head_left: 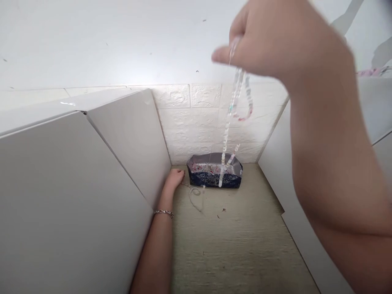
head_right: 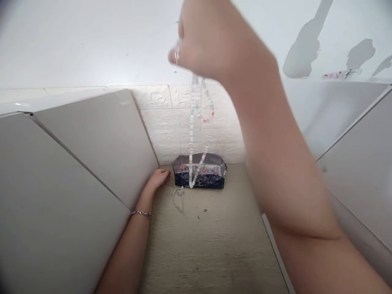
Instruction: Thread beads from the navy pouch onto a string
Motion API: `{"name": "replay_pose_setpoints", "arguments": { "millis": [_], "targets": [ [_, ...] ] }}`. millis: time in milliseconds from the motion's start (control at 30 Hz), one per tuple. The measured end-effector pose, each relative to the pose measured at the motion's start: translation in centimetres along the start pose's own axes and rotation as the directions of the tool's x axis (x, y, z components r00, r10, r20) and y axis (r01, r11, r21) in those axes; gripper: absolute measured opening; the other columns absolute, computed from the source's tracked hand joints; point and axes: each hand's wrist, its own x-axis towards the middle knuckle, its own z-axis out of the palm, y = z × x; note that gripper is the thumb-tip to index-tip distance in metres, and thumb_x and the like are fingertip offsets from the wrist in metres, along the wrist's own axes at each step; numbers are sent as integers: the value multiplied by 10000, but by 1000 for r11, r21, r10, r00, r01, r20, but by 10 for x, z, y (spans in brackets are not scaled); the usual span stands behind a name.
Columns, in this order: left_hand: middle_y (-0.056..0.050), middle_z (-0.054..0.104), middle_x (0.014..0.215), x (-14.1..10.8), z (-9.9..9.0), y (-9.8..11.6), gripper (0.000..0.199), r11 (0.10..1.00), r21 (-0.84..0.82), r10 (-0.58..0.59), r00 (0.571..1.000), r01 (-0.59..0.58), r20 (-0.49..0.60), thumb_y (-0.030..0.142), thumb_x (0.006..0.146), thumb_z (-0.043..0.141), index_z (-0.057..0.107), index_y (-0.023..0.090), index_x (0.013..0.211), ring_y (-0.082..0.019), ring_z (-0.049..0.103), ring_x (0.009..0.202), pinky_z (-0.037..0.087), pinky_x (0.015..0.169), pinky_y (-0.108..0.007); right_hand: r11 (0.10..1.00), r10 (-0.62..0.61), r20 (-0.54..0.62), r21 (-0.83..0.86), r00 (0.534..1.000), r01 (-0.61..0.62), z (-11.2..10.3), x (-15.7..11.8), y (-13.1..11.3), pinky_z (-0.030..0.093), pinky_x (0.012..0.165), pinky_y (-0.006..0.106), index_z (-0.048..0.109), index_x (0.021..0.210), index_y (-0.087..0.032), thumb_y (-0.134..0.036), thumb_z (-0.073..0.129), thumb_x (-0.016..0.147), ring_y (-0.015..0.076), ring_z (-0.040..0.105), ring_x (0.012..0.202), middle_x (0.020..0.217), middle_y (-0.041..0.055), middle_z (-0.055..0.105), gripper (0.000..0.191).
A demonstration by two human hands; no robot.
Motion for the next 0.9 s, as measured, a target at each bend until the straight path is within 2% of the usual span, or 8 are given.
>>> {"name": "replay_pose_setpoints", "arguments": {
  "millis": [100,167,233,300,400,533,667,900],
  "targets": [
    [-93,613,687,-11,-10,18,210,974,215,69,998,-66,-6,302,659,477,578,134,585,-208,540,740,371,615,-279,999,-23,33,-48,999,25,13,-9,-2,132,426,231,449,536,-144,-398,484,717,36,128,465,536,-25,199,314],
    [-116,616,913,-28,-19,38,295,950,243,168,978,-194,123,363,698,460,624,132,778,-225,526,871,372,718,-303,997,13,153,-81,988,0,23,-16,-4,168,424,220,496,597,-141,-389,470,725,24,230,440,543,-20,290,280],
    [-78,515,1154,-49,-27,60,412,948,-31,306,879,-317,367,428,744,415,550,190,1052,-201,460,1032,365,786,-282,991,39,227,-131,973,-10,32,-21,-5,224,439,215,534,699,-133,-360,480,728,52,384,488,605,5,412,235],
    [-50,405,1271,-71,-31,80,450,909,-294,415,712,-295,566,446,777,374,451,247,1173,-196,376,1133,368,806,-282,989,54,275,-148,960,-13,41,-22,-5,279,459,223,540,757,-133,-334,483,737,102,469,563,665,39,483,209],
    [-68,442,1231,-90,-29,98,443,860,-445,498,598,-249,628,377,752,477,437,247,1173,-189,402,1108,346,837,-298,991,79,354,-128,932,-35,54,-19,-1,329,497,248,542,766,-136,-358,470,756,153,507,627,694,69,520,233],
    [-59,589,854,-91,-18,102,403,840,-505,497,656,-199,569,347,727,524,491,176,1090,-140,526,825,372,752,-289,990,118,437,-127,892,-68,61,-13,1,364,550,276,552,790,-130,-406,510,733,205,528,718,746,89,541,285],
    [23,454,620,-83,-15,97,377,795,-580,515,705,-179,488,377,701,550,522,155,1004,-59,421,555,367,599,-230,990,87,530,-139,844,-15,47,-6,-1,385,592,293,573,769,-121,-455,560,689,233,532,781,786,84,554,344],
    [56,249,507,-83,-18,92,777,682,-731,580,597,17,554,714,657,156,405,164,1146,-56,174,406,186,368,-189,969,-33,569,-184,821,167,14,8,-7,364,672,314,640,799,-162,-633,483,573,214,529,817,822,12,575,546]
  ]
}}
